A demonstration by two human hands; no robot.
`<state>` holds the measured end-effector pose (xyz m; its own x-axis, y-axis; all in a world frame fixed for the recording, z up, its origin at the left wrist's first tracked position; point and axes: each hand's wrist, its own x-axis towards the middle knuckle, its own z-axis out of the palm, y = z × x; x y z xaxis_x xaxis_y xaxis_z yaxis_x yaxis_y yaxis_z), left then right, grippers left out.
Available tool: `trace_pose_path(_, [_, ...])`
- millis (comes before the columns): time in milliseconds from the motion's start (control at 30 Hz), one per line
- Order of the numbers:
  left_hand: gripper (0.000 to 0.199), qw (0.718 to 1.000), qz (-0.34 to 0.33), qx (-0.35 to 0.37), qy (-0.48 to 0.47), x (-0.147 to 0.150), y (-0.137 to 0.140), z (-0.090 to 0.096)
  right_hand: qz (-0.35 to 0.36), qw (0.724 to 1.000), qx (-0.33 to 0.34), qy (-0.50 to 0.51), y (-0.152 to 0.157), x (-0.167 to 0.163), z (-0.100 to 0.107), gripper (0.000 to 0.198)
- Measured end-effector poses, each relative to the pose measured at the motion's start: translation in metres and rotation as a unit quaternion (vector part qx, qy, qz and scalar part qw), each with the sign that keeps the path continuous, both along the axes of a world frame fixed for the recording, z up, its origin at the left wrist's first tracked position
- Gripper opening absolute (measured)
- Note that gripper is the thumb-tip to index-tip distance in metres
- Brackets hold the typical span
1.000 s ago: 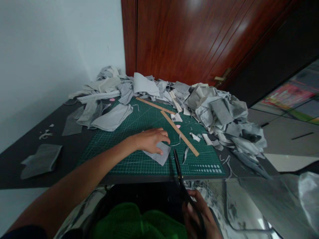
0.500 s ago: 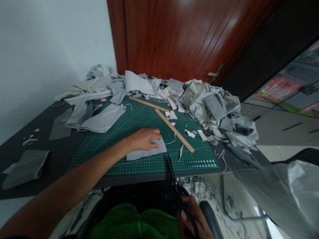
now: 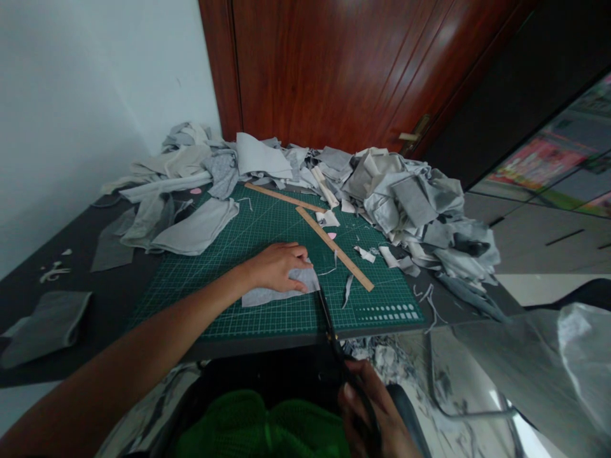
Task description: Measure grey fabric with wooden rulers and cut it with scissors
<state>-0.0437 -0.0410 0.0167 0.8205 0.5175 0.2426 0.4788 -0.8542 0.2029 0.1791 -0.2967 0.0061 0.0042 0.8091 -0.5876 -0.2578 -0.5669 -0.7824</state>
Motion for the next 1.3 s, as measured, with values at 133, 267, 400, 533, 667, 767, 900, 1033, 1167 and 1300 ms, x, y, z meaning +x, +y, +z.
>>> trace_pose_path(133, [0.05,1.0,-0.007,-0.002,-0.012,-0.0011,0.002,-0.0031,-0.006,1.0,-0.006,-0.001,-0.0027,0.0008,0.0013,0.061])
trace_pose_path(267, [0.048,1.0,-0.004,-0.007,-0.015,-0.0015,0.0027,-0.0044,0.011,1.0,0.007,-0.026,-0.001,-0.0002,0.0009,0.061])
trace_pose_path(400, [0.047,1.0,-0.001,-0.019,-0.02,-0.0007,0.0022,-0.0027,0.04,0.998,0.029,-0.036,0.0024,0.002,-0.0027,0.062])
trace_pose_path(533, [0.047,0.999,-0.004,-0.028,-0.027,0.0001,0.0023,-0.0007,0.055,0.997,0.037,-0.034,0.0039,0.0052,-0.0041,0.061])
trace_pose_path(667, [0.048,0.999,-0.006,-0.034,-0.037,0.0005,0.0026,-0.0005,0.063,0.997,0.042,-0.026,0.0038,0.0046,-0.0033,0.059])
trace_pose_path(767, [0.048,0.999,-0.003,-0.032,-0.04,0.0006,0.0027,-0.001,0.044,0.998,0.04,-0.025,0.0034,0.0027,-0.0019,0.059])
trace_pose_path(900, [0.046,0.999,-0.006,-0.026,-0.033,0.0006,0.0022,-0.0005,0.044,0.997,0.041,-0.039,0.0034,0.0032,0.001,0.061])
trace_pose_path(1033, [0.046,0.999,-0.008,-0.023,-0.031,0.0005,0.0021,-0.0001,0.055,0.997,0.036,-0.047,0.0036,0.0051,0.0027,0.062])
trace_pose_path(1167, [0.047,0.999,-0.006,-0.023,-0.03,0.0004,0.0027,-0.0008,0.041,0.998,0.03,-0.041,0.0032,0.0047,0.0032,0.063])
trace_pose_path(1300, [0.046,0.999,-0.008,-0.023,-0.031,0.0005,0.0025,-0.0007,0.051,0.997,0.04,-0.033,0.0038,0.0053,0.0022,0.063])
